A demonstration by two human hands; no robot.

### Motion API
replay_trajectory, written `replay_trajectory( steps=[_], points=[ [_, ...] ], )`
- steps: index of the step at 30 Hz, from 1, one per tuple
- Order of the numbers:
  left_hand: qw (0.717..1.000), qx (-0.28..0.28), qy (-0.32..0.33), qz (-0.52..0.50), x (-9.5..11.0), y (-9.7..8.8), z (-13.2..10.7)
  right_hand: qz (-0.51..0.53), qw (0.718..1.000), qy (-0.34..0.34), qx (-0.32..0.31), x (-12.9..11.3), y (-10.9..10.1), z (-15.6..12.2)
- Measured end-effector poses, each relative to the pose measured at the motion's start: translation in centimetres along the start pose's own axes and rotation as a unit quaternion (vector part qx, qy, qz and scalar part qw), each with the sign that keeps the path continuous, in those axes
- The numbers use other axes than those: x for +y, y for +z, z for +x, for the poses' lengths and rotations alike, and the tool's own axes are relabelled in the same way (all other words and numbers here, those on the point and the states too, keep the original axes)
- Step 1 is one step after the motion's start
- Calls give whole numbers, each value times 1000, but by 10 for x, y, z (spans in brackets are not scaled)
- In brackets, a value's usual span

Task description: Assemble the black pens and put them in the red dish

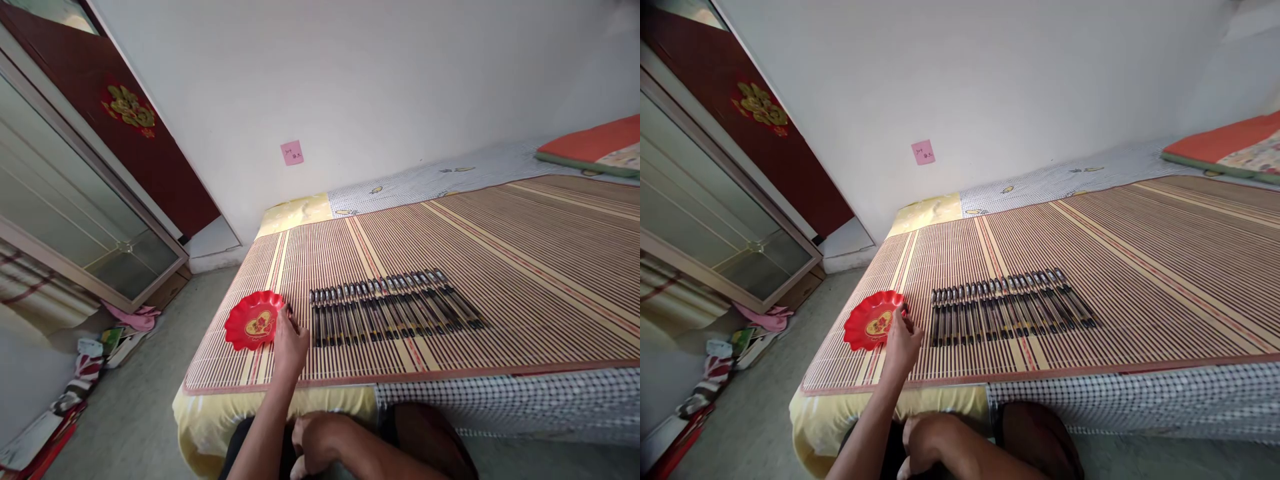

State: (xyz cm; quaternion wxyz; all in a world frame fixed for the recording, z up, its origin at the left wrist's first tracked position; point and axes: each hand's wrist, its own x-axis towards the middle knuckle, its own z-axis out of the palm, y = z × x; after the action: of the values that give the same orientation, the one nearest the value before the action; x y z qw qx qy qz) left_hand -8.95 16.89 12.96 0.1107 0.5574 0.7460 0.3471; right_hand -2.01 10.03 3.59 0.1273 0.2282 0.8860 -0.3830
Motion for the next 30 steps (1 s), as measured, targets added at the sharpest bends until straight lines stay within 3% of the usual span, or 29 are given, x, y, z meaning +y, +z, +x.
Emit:
replay_trajectory(
  steps=[3, 10, 24, 30],
  points=[
    [997, -20, -32, -72, -8, 3, 1, -54, 997, 10, -49, -2, -1, 0],
    [997, -38, -35, -51, -13, 16, 5, -91, 993, 5, -79, -7, -8, -4],
    [997, -56, -22, 47, -16, 30, 17, -79, 994, 13, -79, -13, -17, -19],
    [995, -62, -33, 67, -12, 28, 13, -44, 998, 3, -44, -5, -10, -15]
  ],
)
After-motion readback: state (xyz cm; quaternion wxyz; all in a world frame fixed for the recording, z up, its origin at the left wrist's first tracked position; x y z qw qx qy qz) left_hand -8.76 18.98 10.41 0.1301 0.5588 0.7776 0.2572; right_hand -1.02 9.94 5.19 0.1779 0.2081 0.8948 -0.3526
